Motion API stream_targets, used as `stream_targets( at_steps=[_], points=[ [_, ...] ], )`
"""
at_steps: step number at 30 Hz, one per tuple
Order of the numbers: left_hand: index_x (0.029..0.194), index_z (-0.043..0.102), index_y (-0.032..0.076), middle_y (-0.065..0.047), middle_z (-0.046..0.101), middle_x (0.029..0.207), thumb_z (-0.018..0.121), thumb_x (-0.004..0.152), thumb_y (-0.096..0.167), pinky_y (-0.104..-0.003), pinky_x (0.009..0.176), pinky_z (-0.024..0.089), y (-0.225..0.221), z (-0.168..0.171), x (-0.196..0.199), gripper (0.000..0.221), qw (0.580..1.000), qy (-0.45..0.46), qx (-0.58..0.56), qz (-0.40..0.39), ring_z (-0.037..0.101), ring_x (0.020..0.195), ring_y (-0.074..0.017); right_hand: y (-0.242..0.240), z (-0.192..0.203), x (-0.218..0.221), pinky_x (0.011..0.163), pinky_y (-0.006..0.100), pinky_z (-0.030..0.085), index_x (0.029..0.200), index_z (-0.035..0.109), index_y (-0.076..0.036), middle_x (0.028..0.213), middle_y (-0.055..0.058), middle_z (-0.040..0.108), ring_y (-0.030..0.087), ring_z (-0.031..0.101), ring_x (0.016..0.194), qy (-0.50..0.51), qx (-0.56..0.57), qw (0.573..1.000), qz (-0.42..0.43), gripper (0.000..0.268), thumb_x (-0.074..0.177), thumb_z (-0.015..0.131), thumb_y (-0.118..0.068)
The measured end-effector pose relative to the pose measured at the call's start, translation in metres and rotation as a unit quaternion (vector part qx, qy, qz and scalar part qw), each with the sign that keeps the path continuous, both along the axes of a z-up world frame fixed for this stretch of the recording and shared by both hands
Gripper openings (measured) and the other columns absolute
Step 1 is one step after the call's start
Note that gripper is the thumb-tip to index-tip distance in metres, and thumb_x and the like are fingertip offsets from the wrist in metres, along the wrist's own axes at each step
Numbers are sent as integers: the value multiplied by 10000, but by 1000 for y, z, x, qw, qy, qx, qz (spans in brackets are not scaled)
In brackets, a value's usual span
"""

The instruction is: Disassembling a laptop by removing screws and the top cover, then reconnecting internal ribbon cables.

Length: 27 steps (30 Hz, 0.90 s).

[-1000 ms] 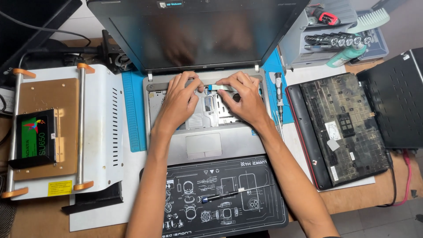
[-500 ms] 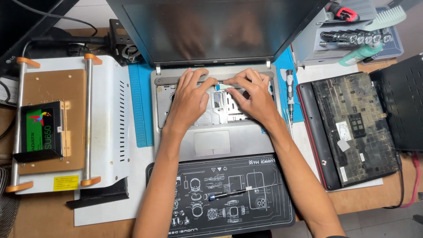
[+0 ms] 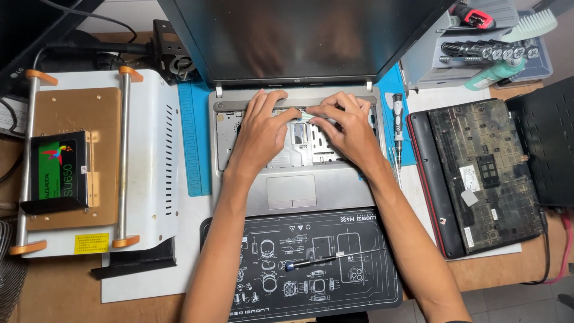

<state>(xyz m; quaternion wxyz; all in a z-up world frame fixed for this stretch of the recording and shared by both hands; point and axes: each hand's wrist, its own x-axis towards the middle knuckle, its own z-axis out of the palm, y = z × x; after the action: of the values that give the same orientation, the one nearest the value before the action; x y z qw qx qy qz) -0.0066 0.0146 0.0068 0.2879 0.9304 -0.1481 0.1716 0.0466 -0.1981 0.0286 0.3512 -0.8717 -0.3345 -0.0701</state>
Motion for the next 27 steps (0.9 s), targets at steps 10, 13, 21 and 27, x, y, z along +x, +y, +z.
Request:
stream_targets(
  at_steps=[10, 13, 21, 27],
  points=[
    [1074, 717, 126, -121, 623, 1195, 523, 897, -93, -506, 1198, 324, 3, -3, 3, 342, 1000, -5, -27, 7, 591, 1223, -294, 4, 2, -5, 951, 326, 359, 1020, 767, -217, 959, -66, 711, 145, 646, 963, -49, -10, 999, -16, 56, 976, 786, -188],
    [1043, 728, 123, -123, 631, 1193, 538, 894, -91, -509, 1193, 331, 4, -5, 3, 322, 1000, -11, -27, 5, 591, 1229, -297, 5, 1, -6, 946, 329, 361, 1000, 771, -209, 986, -53, 703, 153, 643, 970, -70, -17, 997, -17, 41, 978, 782, -176],
    [1003, 760, 132, -127, 649, 1202, 539, 906, -96, -497, 1182, 346, 5, -8, 3, 333, 999, -22, -32, 4, 592, 1236, -294, 3, 8, -10, 971, 384, 345, 1041, 796, -215, 1074, 13, 654, 215, 621, 1055, -66, -41, 997, 5, 84, 963, 772, -194],
    [980, 788, 146, -122, 658, 1202, 552, 916, -80, -497, 1178, 348, 5, -10, 4, 333, 999, -21, -35, 3, 597, 1226, -294, 0, 3, -7, 1012, 432, 310, 1049, 810, -238, 1132, 38, 635, 244, 580, 1128, -44, -59, 997, 8, 143, 946, 721, -194]
  ],
)
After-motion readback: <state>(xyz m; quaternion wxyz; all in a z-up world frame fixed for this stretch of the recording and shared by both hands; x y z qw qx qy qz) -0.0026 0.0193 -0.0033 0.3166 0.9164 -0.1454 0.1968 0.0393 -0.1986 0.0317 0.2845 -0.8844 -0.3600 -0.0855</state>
